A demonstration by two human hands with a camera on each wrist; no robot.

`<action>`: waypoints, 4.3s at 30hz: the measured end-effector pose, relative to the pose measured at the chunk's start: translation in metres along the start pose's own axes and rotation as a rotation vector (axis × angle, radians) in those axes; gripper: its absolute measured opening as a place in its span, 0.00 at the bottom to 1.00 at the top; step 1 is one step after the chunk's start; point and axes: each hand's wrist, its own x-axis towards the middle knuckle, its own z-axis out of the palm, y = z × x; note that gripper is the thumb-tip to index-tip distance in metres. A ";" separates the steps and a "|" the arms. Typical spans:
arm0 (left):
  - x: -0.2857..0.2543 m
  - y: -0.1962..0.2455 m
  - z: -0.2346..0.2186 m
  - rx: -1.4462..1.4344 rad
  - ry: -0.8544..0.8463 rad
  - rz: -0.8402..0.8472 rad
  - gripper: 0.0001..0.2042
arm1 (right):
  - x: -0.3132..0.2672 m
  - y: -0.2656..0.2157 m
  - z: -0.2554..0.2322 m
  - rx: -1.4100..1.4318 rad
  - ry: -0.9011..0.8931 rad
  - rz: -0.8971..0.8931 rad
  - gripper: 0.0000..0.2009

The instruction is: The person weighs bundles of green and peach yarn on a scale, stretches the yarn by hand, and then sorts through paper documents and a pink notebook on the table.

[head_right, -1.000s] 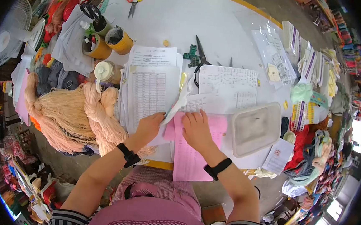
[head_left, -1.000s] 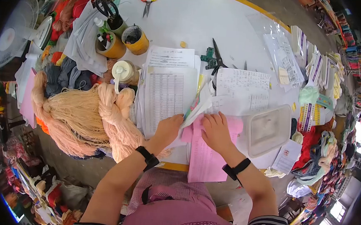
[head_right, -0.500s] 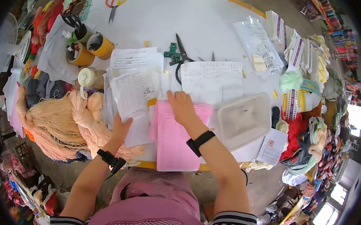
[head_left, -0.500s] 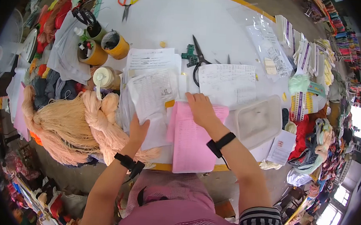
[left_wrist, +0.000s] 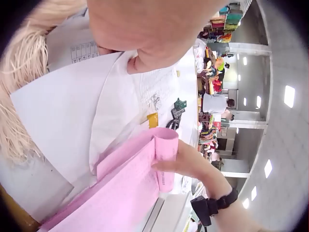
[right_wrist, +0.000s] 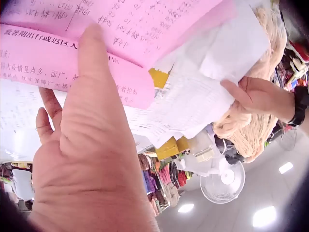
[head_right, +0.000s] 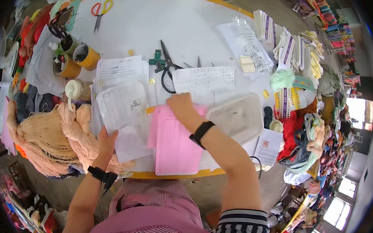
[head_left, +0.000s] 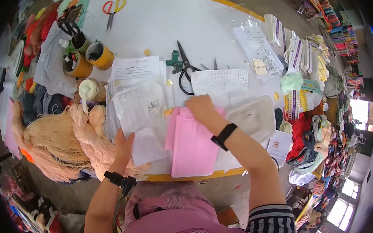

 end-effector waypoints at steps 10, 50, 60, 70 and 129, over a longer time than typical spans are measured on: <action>0.005 -0.010 0.001 0.040 0.085 -0.063 0.20 | -0.075 0.014 -0.089 0.115 0.199 -0.065 0.17; 0.019 0.048 0.006 0.334 0.034 0.407 0.10 | 0.094 -0.120 -0.087 0.206 0.415 -0.521 0.08; 0.006 0.068 -0.018 0.724 0.366 0.573 0.12 | 0.067 -0.082 -0.081 0.198 0.402 -0.586 0.06; 0.023 0.027 -0.018 0.192 -0.193 0.502 0.12 | 0.075 -0.142 -0.085 0.235 0.552 -0.779 0.05; 0.138 0.087 -0.136 0.682 0.068 0.540 0.19 | 0.188 -0.182 -0.070 0.831 0.521 0.272 0.35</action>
